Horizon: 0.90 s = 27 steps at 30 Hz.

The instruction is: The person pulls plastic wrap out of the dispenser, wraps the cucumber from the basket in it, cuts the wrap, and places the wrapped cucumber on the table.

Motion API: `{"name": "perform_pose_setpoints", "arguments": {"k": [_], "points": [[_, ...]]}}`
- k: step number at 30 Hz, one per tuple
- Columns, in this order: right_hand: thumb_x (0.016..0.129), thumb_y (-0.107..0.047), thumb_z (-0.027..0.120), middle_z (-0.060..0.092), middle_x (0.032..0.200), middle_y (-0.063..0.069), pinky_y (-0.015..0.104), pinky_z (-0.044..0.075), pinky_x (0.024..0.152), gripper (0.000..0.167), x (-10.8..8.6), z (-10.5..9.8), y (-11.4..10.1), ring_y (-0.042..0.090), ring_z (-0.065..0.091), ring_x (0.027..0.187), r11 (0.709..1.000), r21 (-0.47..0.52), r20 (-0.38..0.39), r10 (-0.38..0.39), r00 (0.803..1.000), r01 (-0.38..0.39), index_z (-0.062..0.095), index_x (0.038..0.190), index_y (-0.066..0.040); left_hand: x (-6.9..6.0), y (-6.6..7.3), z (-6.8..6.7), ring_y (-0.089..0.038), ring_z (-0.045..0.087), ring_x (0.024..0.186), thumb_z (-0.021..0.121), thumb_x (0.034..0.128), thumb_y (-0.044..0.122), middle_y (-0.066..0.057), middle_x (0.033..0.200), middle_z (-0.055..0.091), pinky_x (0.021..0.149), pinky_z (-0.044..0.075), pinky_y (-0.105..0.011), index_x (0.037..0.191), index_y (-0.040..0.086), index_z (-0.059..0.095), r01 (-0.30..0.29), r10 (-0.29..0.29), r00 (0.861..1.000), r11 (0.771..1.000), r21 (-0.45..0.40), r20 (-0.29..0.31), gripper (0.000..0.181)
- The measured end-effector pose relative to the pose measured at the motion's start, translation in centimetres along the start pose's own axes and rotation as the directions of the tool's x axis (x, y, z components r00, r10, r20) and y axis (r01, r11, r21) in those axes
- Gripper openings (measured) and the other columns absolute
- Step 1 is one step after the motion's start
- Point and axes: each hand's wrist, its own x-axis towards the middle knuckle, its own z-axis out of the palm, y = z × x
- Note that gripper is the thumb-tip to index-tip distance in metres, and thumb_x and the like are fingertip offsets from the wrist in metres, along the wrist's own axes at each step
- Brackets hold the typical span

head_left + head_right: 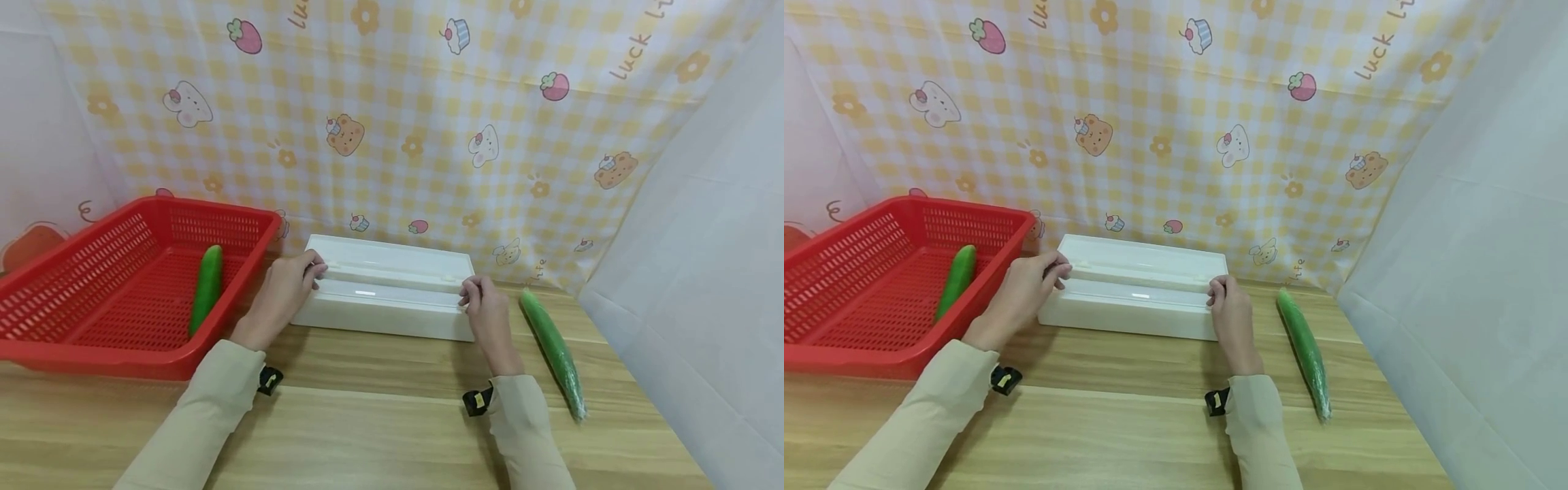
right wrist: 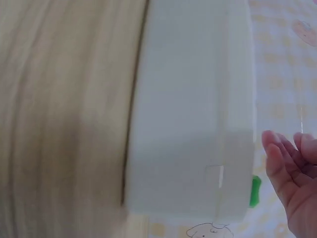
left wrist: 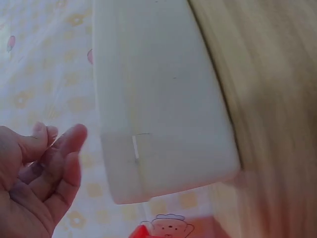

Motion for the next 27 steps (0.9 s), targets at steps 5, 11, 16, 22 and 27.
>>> {"name": "perform_pose_setpoints", "arguments": {"k": [5, 11, 16, 22, 27], "points": [[0.095, -0.015, 0.051, 0.064, 0.089, 0.017, 0.024, 0.053, 0.065, 0.023, 0.4, -1.3, -0.2, 0.024, 0.064, 0.076, 0.989, 0.111, 0.106, 0.081, 0.991, -0.092, 0.058, 0.112, 0.0, 0.2, 0.4, -0.9, -0.02, 0.057, 0.071, 0.06, 0.0903, 0.016, -0.01, 0.08, 0.065, 0.067, 0.052, -0.033, 0.096, 0.004, 0.062, -0.023, 0.022, 0.999, 1.0, 0.013, 0.049, 0.014], [0.088, -0.005, 0.058, 0.063, 0.097, 0.016, 0.019, 0.047, 0.072, 0.028, 0.5, -2.0, -0.4, 0.023, 0.06, 0.086, 0.995, 0.042, 0.166, 0.082, 0.983, -0.09, 0.059, 0.116, 0.0, 0.3, 0.5, -1.7, -0.022, 0.059, 0.076, 0.066, 0.0852, 0.011, -0.013, 0.087, 0.066, 0.07, 0.054, -0.035, 0.104, 0.0, 0.062, -0.023, 0.023, 0.993, 1.0, 0.0, 0.112, 0.022], [0.089, -0.012, 0.062, 0.066, 0.089, 0.016, 0.017, 0.047, 0.063, 0.016, 0.5, -1.7, -0.9, 0.026, 0.065, 0.077, 0.991, 0.041, 0.054, 0.123, 0.991, -0.126, 0.067, 0.099, 0.0, 0.3, 0.5, -1.6, -0.023, 0.061, 0.079, 0.065, 0.0859, 0.008, -0.014, 0.09, 0.067, 0.075, 0.054, -0.038, 0.1, 0.001, 0.065, -0.024, 0.024, 0.999, 1.0, 0.008, 0.025, 0.016], [0.089, -0.015, 0.061, 0.068, 0.085, 0.017, 0.01, 0.044, 0.059, 0.018, 0.6, -1.9, -1.4, 0.028, 0.068, 0.075, 0.994, 0.058, -0.064, 0.092, 0.994, -0.089, 0.068, 0.096, 0.001, 0.0, 0.8, -1.8, -0.021, 0.06, 0.076, 0.065, 0.086, 0.011, -0.011, 0.086, 0.068, 0.073, 0.053, -0.038, 0.091, 0.003, 0.068, -0.037, 0.032, 0.993, 0.999, -0.04, -0.114, 0.009], [0.089, -0.013, 0.061, 0.068, 0.087, 0.016, 0.006, 0.044, 0.061, 0.017, 0.6, -2.3, -1.9, 0.027, 0.067, 0.076, 0.996, 0.087, -0.142, 0.03, 0.989, -0.017, 0.069, 0.095, 0.001, 0.1, 1.1, -2.2, -0.02, 0.057, 0.075, 0.064, 0.0872, 0.013, -0.01, 0.085, 0.067, 0.071, 0.051, -0.037, 0.091, 0.004, 0.068, -0.053, 0.035, 0.979, 0.995, -0.084, -0.201, 0.01]]}}
